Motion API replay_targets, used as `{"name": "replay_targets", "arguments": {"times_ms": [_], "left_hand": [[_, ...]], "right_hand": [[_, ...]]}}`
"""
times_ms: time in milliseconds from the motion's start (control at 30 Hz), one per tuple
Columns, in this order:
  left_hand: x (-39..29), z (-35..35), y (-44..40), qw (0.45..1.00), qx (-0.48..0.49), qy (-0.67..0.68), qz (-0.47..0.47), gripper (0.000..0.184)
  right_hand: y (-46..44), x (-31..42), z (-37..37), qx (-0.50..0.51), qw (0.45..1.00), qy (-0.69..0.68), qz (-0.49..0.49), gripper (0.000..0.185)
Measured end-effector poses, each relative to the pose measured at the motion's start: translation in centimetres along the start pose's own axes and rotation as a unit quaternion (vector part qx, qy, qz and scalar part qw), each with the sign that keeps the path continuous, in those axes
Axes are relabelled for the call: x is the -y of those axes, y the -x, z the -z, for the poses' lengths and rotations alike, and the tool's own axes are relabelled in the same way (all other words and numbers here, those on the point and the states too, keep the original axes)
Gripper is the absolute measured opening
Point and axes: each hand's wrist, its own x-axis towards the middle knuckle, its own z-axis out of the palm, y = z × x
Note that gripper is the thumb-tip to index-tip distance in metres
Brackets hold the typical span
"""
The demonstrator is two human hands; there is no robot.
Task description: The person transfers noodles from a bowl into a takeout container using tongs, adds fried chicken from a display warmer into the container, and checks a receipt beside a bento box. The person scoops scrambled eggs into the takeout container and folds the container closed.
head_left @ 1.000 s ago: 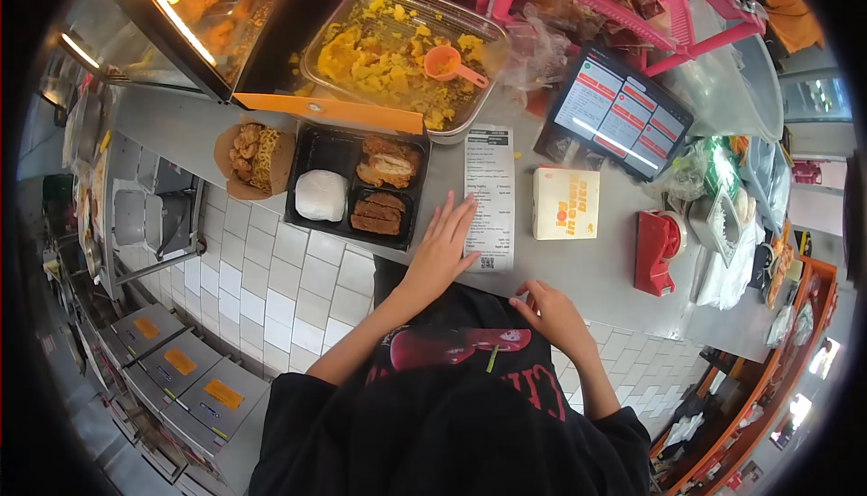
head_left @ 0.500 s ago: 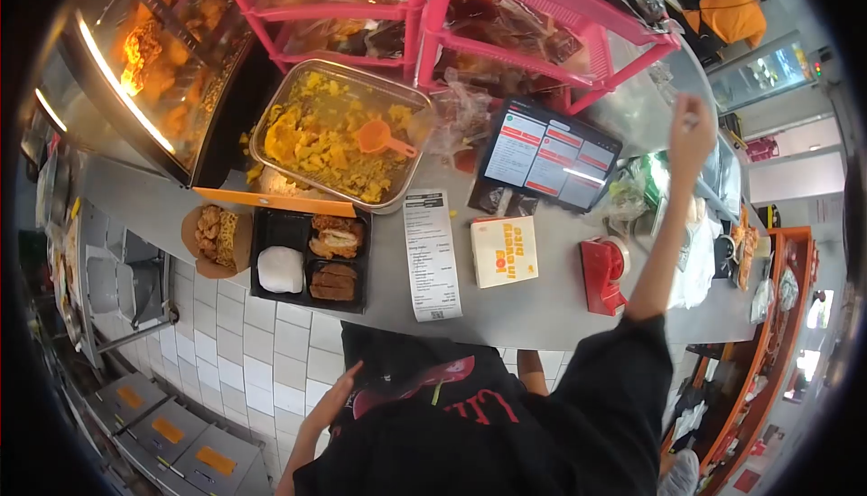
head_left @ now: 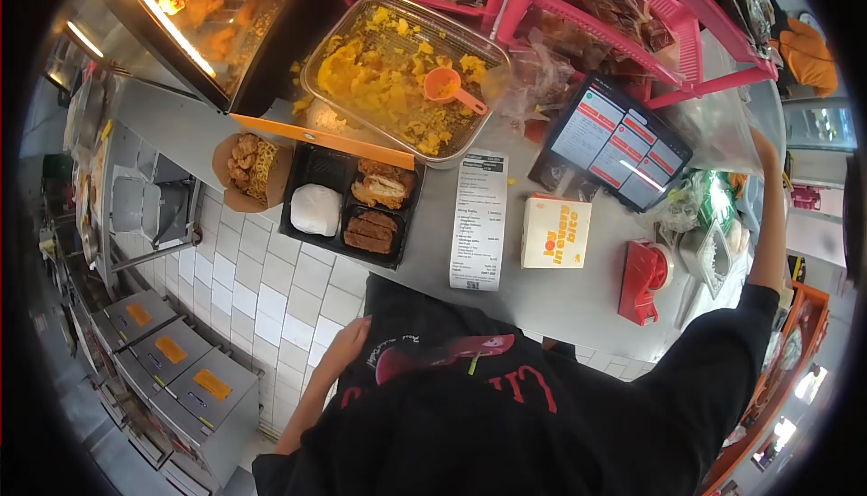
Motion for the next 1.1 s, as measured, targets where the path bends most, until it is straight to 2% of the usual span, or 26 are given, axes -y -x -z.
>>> {"name": "replay_targets", "arguments": {"times_ms": [133, 267, 367, 433, 500, 533, 567, 633, 667, 700, 733, 767, 800, 833, 867, 900, 933, 967, 1000, 1033, 1100], "left_hand": [[-2.9, 1.4, 0.1, 0.990, -0.023, -0.107, -0.084, 0.035], [-3.0, 1.6, 0.1, 0.990, -0.014, -0.116, -0.078, 0.034], [-2.9, 1.5, 0.0, 0.993, -0.008, -0.103, -0.058, 0.035], [-2.7, 1.5, -0.2, 0.989, -0.014, -0.128, -0.072, 0.033], [-5.5, 2.6, 0.3, 0.983, -0.018, -0.168, -0.078, 0.032], [-7.7, 3.3, 0.6, 0.975, -0.022, -0.205, -0.085, 0.031], [-10.0, 3.9, 0.7, 0.975, -0.027, -0.204, -0.089, 0.031], [-14.8, 5.0, 0.7, 0.992, -0.037, 0.031, -0.113, 0.031], [-16.3, 5.4, 0.5, 0.983, 0.012, 0.127, -0.134, 0.032], [-17.8, 5.6, 0.4, 0.961, 0.062, 0.220, -0.154, 0.034], [-19.8, 5.7, 0.4, 0.912, 0.123, 0.347, -0.184, 0.036], [-21.7, 5.6, 0.4, 0.841, 0.183, 0.463, -0.212, 0.039], [-22.9, 5.3, 0.3, 0.841, 0.183, 0.461, -0.218, 0.039], [-24.0, 5.0, 0.2, 0.774, 0.197, 0.565, -0.205, 0.041], [-24.5, 5.1, 0.0, 0.696, 0.210, 0.660, -0.188, 0.043], [-24.4, 5.3, -0.3, 0.697, 0.210, 0.658, -0.194, 0.043], [-23.9, 5.3, -0.9, 0.738, 0.137, 0.637, -0.177, 0.042], [-23.2, 5.3, -1.5, 0.773, 0.061, 0.612, -0.157, 0.040], [-22.0, 5.2, -2.0, 0.771, 0.029, 0.625, -0.118, 0.037], [-21.4, 5.3, -2.1, 0.771, 0.026, 0.624, -0.122, 0.037], [-20.1, 5.5, -2.2, 0.750, -0.033, 0.650, -0.118, 0.033]], "right_hand": [[1.1, 0.7, -0.1, 0.022, 1.000, -0.020, 0.006, 0.032], [2.3, 1.0, -0.4, 0.034, 0.999, -0.037, 0.011, 0.032], [1.4, -1.0, 0.0, -0.009, 0.999, 0.019, 0.047, 0.033], [2.6, 1.5, 0.4, -0.021, 0.998, -0.022, 0.053, 0.034], [4.6, 4.1, 0.9, -0.036, 0.996, -0.063, 0.058, 0.034], [5.9, 4.8, 1.2, -0.280, 0.956, -0.010, 0.081, 0.033], [7.6, 5.9, 1.3, -0.509, 0.854, 0.043, 0.102, 0.032], [14.0, 17.0, -4.1, -0.625, 0.765, -0.006, 0.153, 0.029], [15.8, 22.0, -7.6, -0.627, 0.750, -0.109, 0.180, 0.026], [17.3, 26.5, -11.3, -0.617, 0.759, -0.104, 0.181, 0.023], [18.1, 29.1, -15.1, -0.517, 0.799, -0.205, 0.228, 0.022], [18.2, 31.8, -18.3, -0.350, 0.849, -0.180, 0.351, 0.026], [18.2, 34.4, -21.4, -0.147, 0.869, -0.172, 0.439, 0.032], [17.4, 36.7, -24.1, 0.061, 0.856, -0.193, 0.475, 0.040], [16.5, 37.9, -26.5, 0.101, 0.813, -0.127, 0.560, 0.042], [15.7, 38.8, -27.1, 0.106, 0.812, -0.090, 0.566, 0.035], [14.9, 39.6, -27.4, 0.111, 0.810, -0.052, 0.573, 0.029], [13.0, 40.7, -26.9, 0.047, 0.796, -0.023, 0.604, 0.024], [10.5, 42.1, -25.8, -0.017, 0.776, 0.004, 0.630, 0.019], [8.5, 43.9, -24.8, -0.071, 0.819, -0.068, 0.565, 0.014], [1.1, 47.9, -22.6, -0.228, 0.818, -0.059, 0.525, 0.012]]}}
